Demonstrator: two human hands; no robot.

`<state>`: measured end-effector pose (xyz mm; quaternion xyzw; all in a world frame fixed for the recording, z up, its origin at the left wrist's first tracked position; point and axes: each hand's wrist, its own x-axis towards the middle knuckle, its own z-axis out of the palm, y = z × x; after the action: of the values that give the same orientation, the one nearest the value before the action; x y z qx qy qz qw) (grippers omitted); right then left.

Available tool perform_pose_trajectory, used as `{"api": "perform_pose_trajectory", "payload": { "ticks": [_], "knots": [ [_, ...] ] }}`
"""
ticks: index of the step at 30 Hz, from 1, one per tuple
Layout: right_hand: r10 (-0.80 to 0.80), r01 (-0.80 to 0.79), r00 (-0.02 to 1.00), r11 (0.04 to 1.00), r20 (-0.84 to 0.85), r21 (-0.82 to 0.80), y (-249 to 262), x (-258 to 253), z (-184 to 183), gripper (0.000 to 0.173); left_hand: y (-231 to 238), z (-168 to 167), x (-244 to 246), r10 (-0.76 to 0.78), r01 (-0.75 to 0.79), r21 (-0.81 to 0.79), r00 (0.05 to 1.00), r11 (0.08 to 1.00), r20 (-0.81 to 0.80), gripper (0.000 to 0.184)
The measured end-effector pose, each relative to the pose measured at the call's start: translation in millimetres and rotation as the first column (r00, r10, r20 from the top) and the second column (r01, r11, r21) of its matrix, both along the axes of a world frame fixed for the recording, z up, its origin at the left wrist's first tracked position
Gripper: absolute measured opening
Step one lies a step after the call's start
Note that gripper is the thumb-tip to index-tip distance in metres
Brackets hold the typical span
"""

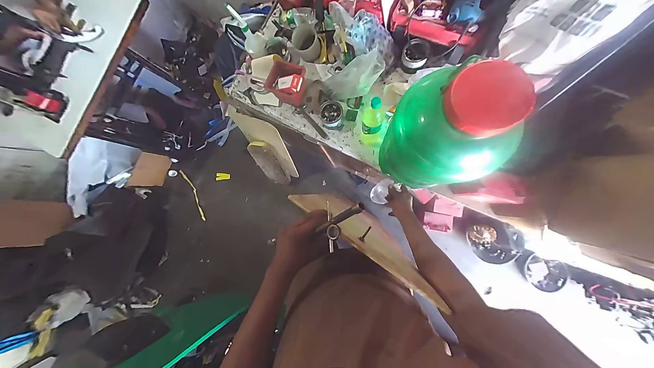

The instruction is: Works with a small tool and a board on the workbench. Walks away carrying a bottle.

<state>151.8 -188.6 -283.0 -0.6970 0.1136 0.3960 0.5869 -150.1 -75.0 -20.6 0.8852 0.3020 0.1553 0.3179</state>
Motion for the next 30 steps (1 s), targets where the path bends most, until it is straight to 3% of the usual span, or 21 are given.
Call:
{"api": "perform_pose_trajectory", "payload": {
  "ticks": [30],
  "knots": [
    [-0.006,0.006,1.0,0.997,0.004,0.072,-0.7,-2.2,-3.5,0.055,0.4,1.8,-1.2,-0.004,0.004,-0.018,1.0,1.0,0.016,0.015]
  ]
}}
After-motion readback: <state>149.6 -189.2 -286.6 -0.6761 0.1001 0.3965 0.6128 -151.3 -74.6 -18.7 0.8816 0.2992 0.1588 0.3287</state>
